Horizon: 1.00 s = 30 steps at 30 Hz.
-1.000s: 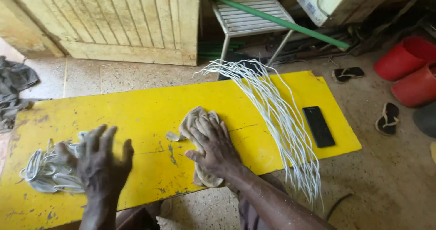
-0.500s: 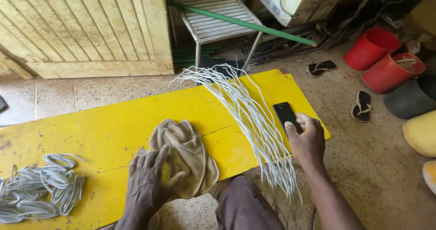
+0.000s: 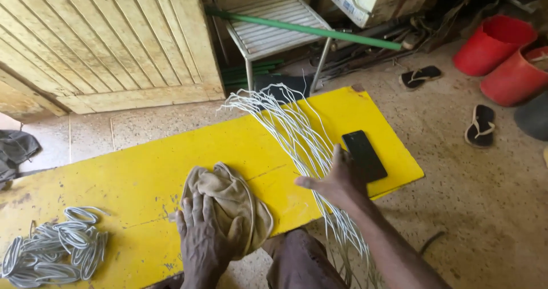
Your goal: Wiping a yellow work table with a cloth and then organizing a bundle of white cords by separating and straightening them.
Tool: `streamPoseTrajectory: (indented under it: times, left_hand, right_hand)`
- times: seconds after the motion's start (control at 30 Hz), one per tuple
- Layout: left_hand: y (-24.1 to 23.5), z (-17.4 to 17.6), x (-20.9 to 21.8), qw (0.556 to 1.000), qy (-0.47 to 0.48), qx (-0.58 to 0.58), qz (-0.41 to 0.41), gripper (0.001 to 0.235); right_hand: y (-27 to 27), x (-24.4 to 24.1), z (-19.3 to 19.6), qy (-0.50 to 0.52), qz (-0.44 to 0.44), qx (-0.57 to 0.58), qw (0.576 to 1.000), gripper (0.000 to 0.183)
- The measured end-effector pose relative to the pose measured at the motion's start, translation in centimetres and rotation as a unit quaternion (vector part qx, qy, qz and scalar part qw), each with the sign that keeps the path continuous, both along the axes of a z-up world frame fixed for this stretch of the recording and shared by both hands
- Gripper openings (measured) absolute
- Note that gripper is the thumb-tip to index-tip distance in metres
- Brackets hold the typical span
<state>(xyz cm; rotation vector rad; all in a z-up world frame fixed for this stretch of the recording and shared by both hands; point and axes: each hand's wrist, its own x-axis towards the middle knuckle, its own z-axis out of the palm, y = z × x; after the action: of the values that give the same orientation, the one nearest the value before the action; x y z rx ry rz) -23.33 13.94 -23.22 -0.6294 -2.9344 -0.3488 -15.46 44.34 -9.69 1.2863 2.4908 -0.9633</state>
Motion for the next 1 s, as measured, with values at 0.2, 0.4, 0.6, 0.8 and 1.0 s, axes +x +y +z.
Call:
streamPoseTrajectory:
  times: [0.2,0.4,0.6,0.8,1.0]
  left_hand:
    - [0.7,0.4,0.1,0.999,-0.032,0.006,0.026,0.109]
    - [3.8,2.5,-1.4,0.999,-0.036,0.021,-0.009,0.099]
    - [10.5,6.3,-9.4,0.990,-0.138,0.001,0.033,0.104]
    - [18.9,6.6,-10.4,0.980,-0.141,-0.023,-0.140,0.092]
    - [18.8,4.2,3.8,0.891,0.213,-0.100,-0.389,0.055]
  right_hand:
    - [-0.7,-1.4,-4.0,0.011,0.012,0.096,0.995,0.121]
    - [0.6,-1.2,2.6,-0.008,-0.053,-0.024,0.998,0.040]
    - [3.9,1.1,6.0,0.041,-0.027,0.054,0.997,0.083]
    - [5.1,2.0,12.6,0.047,-0.093,0.052,0.993,0.079]
    - [7.0,3.6,13.5,0.070,-0.108,0.043,0.991,0.079]
